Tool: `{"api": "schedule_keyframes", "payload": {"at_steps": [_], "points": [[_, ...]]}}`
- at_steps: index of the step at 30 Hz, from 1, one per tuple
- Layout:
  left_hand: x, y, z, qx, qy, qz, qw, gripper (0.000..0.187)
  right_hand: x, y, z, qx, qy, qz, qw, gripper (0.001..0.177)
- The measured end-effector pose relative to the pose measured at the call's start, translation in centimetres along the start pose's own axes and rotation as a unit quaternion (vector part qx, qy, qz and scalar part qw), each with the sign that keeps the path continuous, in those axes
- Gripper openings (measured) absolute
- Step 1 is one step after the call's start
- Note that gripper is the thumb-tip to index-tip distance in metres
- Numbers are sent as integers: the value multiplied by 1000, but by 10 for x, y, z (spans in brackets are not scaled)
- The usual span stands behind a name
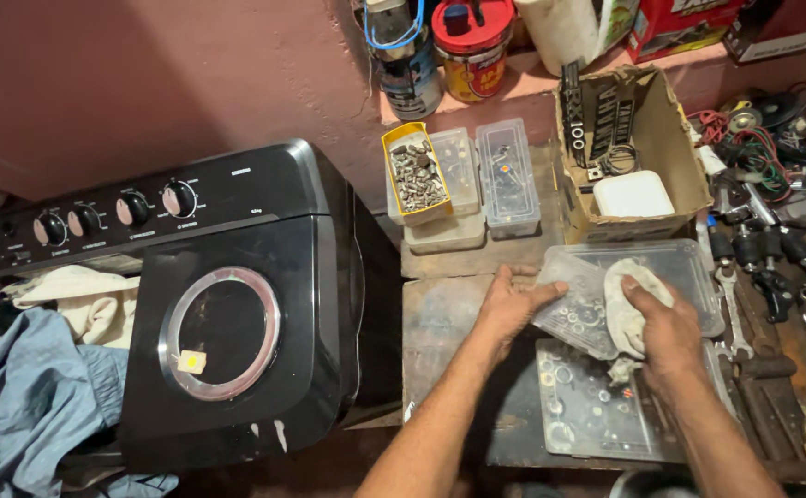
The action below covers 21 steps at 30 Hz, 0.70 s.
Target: The person sorts various metal washers, screws, and bolts from a cloth and small containers into different plastic storage bins by hand.
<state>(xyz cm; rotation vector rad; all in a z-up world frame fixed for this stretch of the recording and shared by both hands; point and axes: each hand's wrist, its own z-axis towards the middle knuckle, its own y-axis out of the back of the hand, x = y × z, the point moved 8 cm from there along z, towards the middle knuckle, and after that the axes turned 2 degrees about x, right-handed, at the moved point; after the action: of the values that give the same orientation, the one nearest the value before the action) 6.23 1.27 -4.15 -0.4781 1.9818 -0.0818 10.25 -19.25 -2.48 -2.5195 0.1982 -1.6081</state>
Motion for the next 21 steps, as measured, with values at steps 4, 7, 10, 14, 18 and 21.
{"api": "schedule_keyframes", "payload": {"at_steps": [4, 7, 10, 14, 18, 21], "points": [[17, -12, 11, 7, -24, -37, 999, 54, 3, 27, -2, 16, -42, -71, 996, 41], [25, -23, 17, 15, -22, -44, 999, 50, 3, 51, 0, 16, -82, -138, 987, 40], [33, -43, 33, 10, -6, -43, 999, 51, 1, 78, 6, -18, -91, -118, 989, 41], [55, -66, 58, -23, -1, 7, 1000, 58, -2, 119, 15, -108, -77, -91, 987, 40], [77, -95, 83, 1, -37, 51, 998, 71, -6, 143, 37, -138, -51, -59, 987, 37], [76, -100, 90, -50, -93, 230, 967, 76, -8, 151, 58, -150, -48, -84, 984, 38]]}}
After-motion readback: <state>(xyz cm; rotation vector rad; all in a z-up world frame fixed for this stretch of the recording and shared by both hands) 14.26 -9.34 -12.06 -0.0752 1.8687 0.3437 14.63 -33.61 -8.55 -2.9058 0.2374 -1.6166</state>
